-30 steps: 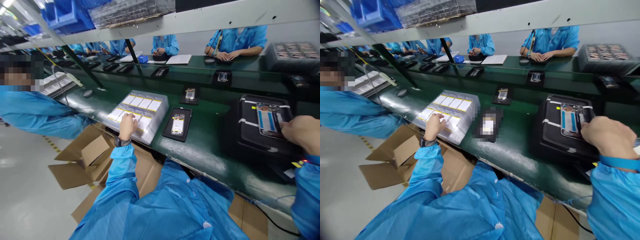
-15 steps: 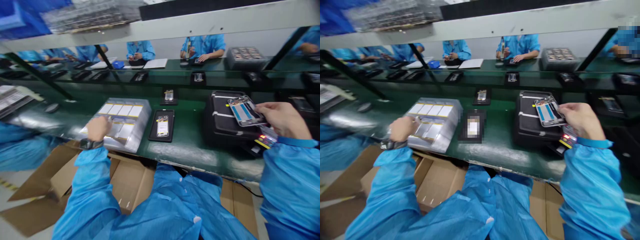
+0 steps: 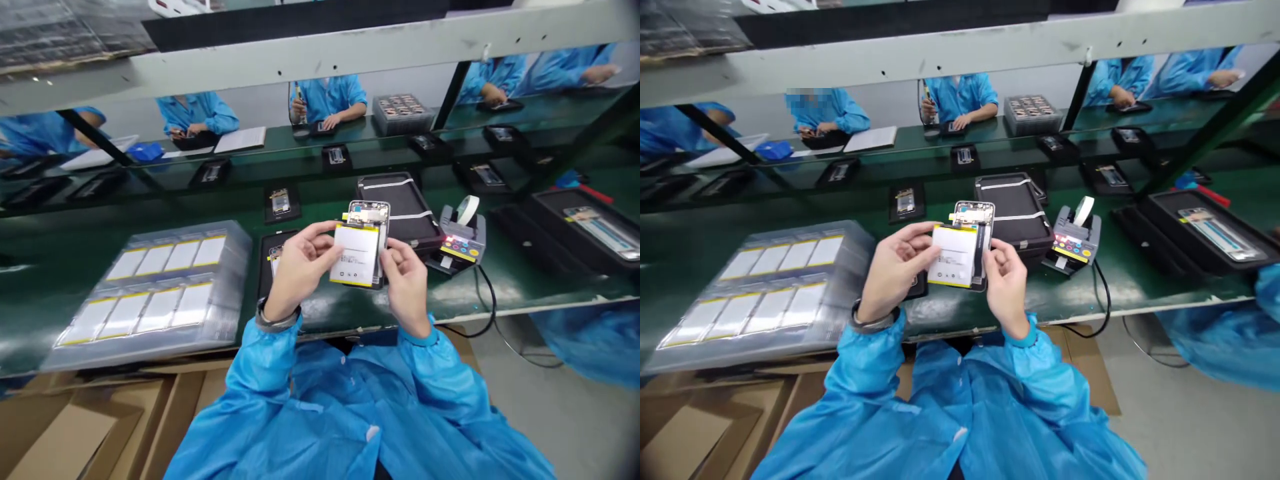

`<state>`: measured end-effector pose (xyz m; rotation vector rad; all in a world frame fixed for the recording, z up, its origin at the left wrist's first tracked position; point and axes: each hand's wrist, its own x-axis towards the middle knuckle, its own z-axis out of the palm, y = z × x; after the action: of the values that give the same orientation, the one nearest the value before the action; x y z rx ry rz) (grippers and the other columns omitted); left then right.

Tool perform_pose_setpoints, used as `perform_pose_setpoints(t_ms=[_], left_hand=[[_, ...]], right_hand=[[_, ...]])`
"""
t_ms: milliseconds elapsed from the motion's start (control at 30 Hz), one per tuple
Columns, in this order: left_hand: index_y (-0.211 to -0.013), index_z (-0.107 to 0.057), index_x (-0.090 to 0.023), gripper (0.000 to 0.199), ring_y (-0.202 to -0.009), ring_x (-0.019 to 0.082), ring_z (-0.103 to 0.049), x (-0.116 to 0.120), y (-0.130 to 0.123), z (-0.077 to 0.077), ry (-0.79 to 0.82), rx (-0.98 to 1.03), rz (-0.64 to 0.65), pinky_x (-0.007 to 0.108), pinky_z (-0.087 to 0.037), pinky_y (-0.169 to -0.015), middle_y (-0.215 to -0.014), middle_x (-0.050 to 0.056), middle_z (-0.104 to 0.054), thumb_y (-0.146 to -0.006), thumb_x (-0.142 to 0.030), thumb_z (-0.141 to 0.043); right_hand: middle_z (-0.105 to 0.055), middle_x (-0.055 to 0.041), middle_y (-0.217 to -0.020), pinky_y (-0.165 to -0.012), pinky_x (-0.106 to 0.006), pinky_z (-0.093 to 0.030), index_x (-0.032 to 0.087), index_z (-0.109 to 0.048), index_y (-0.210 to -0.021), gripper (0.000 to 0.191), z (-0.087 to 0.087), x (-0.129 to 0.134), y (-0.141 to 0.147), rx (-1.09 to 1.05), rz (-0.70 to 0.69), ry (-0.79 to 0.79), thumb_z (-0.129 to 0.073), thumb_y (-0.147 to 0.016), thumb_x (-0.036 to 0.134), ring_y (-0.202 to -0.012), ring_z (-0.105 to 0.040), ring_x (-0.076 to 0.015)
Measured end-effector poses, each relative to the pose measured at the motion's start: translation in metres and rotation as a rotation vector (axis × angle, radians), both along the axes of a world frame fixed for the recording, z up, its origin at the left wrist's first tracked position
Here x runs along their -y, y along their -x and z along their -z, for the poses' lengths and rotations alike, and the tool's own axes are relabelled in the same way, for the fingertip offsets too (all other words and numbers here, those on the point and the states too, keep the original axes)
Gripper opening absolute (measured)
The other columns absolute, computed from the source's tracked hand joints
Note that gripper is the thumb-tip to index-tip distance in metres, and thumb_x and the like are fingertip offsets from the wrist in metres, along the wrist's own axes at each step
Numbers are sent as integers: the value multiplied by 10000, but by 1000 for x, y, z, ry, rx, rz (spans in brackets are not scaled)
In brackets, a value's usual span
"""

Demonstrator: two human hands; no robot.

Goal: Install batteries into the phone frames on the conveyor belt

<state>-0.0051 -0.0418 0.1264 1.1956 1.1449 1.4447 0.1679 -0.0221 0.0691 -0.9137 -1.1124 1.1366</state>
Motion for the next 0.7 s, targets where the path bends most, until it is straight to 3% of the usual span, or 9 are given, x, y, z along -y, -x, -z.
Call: perform_pose_setpoints(t_ms=[133,367,500,633,700], left_hand=[[-1187,-666,-136,510,-803,214,-773,-9,-10,18,39,-36,13,285,-632,-693,-918,89,-804,-792,-378,-880],[-1006,-679,-152,261,-782,179,-735,1,-23,33,2,-237,-207,213,-535,-584,-943,92,-784,-854,-325,-803],[-1024,-745,-169,197,-619,93,-568,8,-30,45,-88,-388,-345,202,-466,-563,-869,28,-697,-865,-277,-793],[-1141,-722,-180,356,-601,78,-513,9,-27,57,-82,-321,-416,190,-429,-546,-846,0,-642,-829,-300,-845],[-1195,-693,-173,476,-645,93,-568,8,-20,63,-11,-195,-302,194,-467,-571,-907,24,-684,-800,-364,-879]], right_hand=[[-662,18,-750,-614,-272,-528,212,-640,-1171,429,20,9,-1,-58,-34,39,-745,-917,543,-663,-621,-152],[-695,0,-798,-638,-281,-554,218,-648,-1187,403,25,20,1,-95,-6,45,-759,-921,499,-705,-651,-162],[-704,-11,-827,-617,-271,-548,220,-644,-1198,401,27,30,9,-122,12,53,-751,-931,501,-699,-656,-158],[-682,-1,-806,-615,-259,-540,222,-638,-1192,389,30,41,13,-118,30,57,-754,-940,494,-693,-649,-148],[-704,-8,-833,-633,-268,-555,231,-622,-1196,400,33,43,13,-128,-1,75,-749,-941,511,-722,-672,-158]])
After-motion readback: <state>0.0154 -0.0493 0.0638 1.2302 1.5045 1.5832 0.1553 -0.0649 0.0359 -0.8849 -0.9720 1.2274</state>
